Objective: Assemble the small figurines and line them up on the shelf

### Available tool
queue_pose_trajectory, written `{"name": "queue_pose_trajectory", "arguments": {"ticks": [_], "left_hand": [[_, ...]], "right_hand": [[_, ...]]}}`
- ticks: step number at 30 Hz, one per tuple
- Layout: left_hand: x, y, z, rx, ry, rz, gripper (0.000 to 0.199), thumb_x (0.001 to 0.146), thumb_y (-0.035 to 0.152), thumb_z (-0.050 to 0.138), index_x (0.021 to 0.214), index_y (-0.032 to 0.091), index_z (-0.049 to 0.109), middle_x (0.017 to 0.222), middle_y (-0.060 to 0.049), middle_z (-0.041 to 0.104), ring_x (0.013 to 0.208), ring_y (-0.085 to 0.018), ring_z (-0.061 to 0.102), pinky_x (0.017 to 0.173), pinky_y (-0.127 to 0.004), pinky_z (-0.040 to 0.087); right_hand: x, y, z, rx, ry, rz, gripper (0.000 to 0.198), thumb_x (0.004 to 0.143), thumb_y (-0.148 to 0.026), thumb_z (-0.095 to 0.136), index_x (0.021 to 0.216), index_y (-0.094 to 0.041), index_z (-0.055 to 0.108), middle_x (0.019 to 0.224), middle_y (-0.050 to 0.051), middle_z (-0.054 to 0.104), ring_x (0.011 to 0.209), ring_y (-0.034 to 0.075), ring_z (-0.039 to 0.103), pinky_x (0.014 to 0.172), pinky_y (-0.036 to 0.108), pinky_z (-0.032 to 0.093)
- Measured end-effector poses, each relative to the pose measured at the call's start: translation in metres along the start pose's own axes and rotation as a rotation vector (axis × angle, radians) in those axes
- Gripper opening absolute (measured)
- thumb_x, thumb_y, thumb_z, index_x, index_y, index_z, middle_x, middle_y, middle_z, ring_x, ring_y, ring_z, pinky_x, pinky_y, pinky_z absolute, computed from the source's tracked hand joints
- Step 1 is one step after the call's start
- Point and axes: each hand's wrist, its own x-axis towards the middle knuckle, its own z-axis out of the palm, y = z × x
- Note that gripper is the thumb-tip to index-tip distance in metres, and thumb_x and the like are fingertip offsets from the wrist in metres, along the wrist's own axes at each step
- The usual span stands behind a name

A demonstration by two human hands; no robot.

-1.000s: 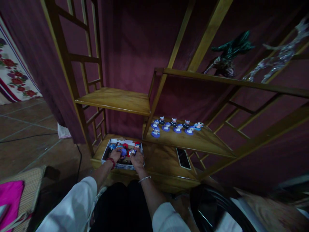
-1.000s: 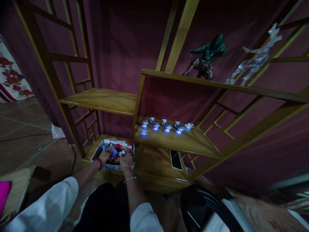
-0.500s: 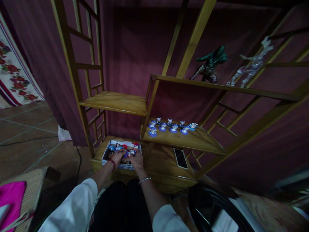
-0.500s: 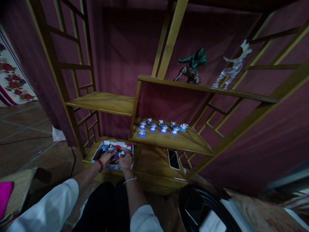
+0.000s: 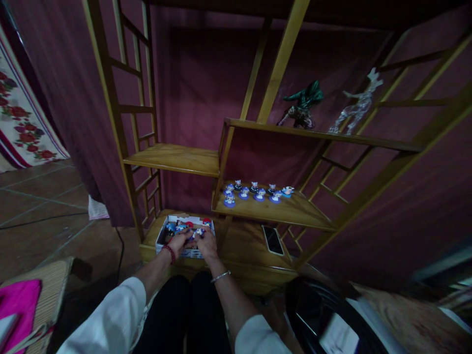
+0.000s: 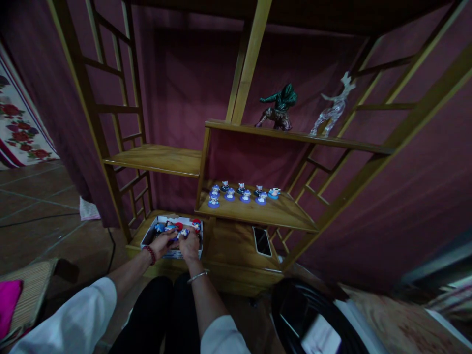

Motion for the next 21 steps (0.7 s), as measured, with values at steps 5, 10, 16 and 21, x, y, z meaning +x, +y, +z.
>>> {"name": "queue_pose_trajectory", "arguments": {"ticks": [5, 10, 16, 21], "left_hand": [[-0.004, -0.001, 0.001, -0.069, -0.006, -0.032, 0.012, 0.075, 0.013, 0.050, 0.086, 0.017, 0.052, 0.074, -0.001, 0.059, 0.061, -0.010, 0.058, 0.059, -0.023, 0.050], [-0.010, -0.003, 0.005, -0.187, -0.035, -0.038, 0.012, 0.075, 0.011, 0.049, 0.086, 0.016, 0.052, 0.072, -0.001, 0.059, 0.061, -0.009, 0.058, 0.060, -0.021, 0.048], [-0.013, -0.006, 0.006, -0.234, -0.046, -0.036, 0.009, 0.074, 0.010, 0.051, 0.081, 0.015, 0.054, 0.071, 0.000, 0.059, 0.060, -0.007, 0.056, 0.056, -0.017, 0.045], [-0.017, -0.005, 0.009, -0.286, -0.081, -0.040, 0.007, 0.075, 0.010, 0.050, 0.078, 0.015, 0.054, 0.069, 0.000, 0.059, 0.061, -0.007, 0.057, 0.059, -0.018, 0.045]], "right_hand": [[-0.002, -0.002, -0.005, 0.011, -0.005, -0.036, 0.027, 0.072, -0.022, 0.048, 0.099, -0.020, 0.052, 0.094, 0.002, 0.063, 0.086, 0.012, 0.058, 0.074, 0.018, 0.041], [-0.004, 0.002, -0.009, 0.062, -0.033, -0.022, 0.028, 0.073, -0.024, 0.046, 0.100, -0.020, 0.051, 0.084, 0.001, 0.064, 0.078, 0.012, 0.059, 0.068, 0.019, 0.042], [-0.001, 0.014, -0.010, 0.081, 0.020, -0.053, 0.030, 0.072, -0.026, 0.046, 0.102, -0.022, 0.051, 0.087, 0.000, 0.063, 0.079, 0.013, 0.058, 0.067, 0.021, 0.044], [0.001, 0.018, -0.011, 0.165, 0.055, -0.066, 0.030, 0.071, -0.027, 0.046, 0.100, -0.022, 0.051, 0.084, -0.001, 0.062, 0.076, 0.012, 0.059, 0.065, 0.021, 0.046]]}}
